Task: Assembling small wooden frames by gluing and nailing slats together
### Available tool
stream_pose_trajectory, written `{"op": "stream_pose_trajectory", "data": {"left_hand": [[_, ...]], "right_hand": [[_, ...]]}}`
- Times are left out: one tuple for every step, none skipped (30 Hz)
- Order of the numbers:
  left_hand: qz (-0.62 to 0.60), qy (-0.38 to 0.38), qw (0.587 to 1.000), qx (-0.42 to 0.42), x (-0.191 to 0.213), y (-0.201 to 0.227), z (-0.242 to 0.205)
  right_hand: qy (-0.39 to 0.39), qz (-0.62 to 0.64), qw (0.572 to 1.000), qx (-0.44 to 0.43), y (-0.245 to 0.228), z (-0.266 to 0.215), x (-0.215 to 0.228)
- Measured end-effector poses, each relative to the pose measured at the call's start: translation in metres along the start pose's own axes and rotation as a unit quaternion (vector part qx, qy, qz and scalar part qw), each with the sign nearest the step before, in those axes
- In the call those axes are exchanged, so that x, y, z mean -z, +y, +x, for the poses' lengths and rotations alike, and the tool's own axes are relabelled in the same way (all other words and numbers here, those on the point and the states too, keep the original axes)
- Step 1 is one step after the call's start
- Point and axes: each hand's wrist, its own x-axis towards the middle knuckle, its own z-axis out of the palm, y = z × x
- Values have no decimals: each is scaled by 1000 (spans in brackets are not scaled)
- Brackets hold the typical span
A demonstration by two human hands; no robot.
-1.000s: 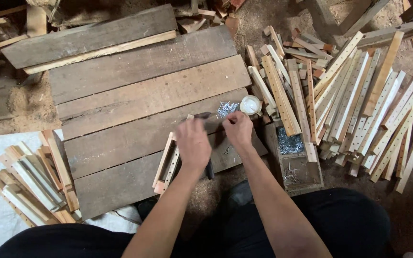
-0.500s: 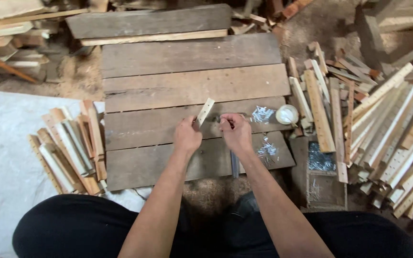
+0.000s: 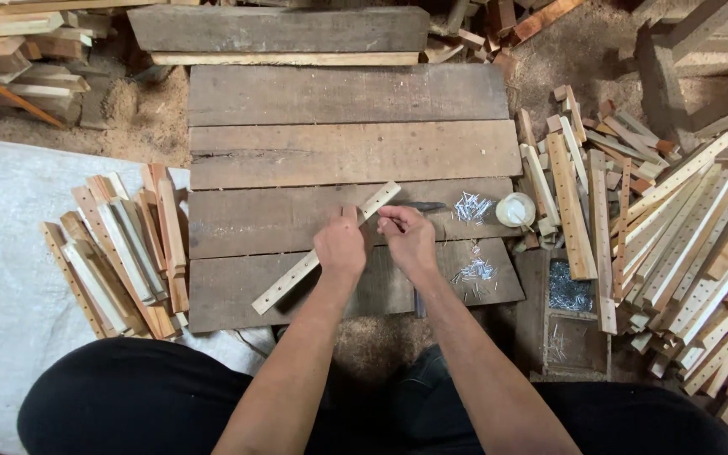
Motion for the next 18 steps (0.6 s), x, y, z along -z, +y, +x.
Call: {"op": "stream_pose_trajectory", "data": {"left_hand": [[0,-1,1000,-1,-1,1,3],[-8,3,1000,-2,-1,2,4],[-16,7,1000,-4,-2,2,6],[-16,8,1000,-4,-1,0,5],[-41,6,999,-19,0,-2,4],[-66,3,997,-34,1,-4,4],[-66,3,997,-35,8,-1,0],[-111,8,993,-43,16,0,-4],[-156,13,986,-50,24,2,-8],[-154,13,987,-49,19,-2,-6],[-189,22,981,-45,14,-7,-4],[-224,31,973,-41,9,-11,-1],[-224,32,973,-40,8,-14,2],[-247,31,968,-39,6,-16,4],[-270,30,962,-39,3,-17,6],[-270,30,962,-39,7,-16,5],[-276,34,960,-36,10,-15,3],[-281,37,958,-33,12,-15,1]], "right_hand": [[1,0,1000,-1,1,2,2],[6,-1,1000,15,2,2,4],[10,-1,999,30,3,2,6],[10,-1,999,30,5,3,6],[2,0,999,38,7,5,6],[-5,0,999,46,8,6,6],[-4,0,999,46,8,7,5],[-15,-7,999,51,8,9,3],[-26,-15,998,57,7,10,1],[-27,-14,998,56,8,11,0],[-40,-4,999,38,9,12,-1],[-53,6,998,19,9,13,-2],[-54,7,998,19,14,17,-4],[-59,6,998,23,20,19,-4],[-64,5,998,26,26,21,-5],[-64,6,998,26,18,18,-3],[-44,-1,999,14,9,16,-1],[-24,-8,1000,1,2,12,1]]}}
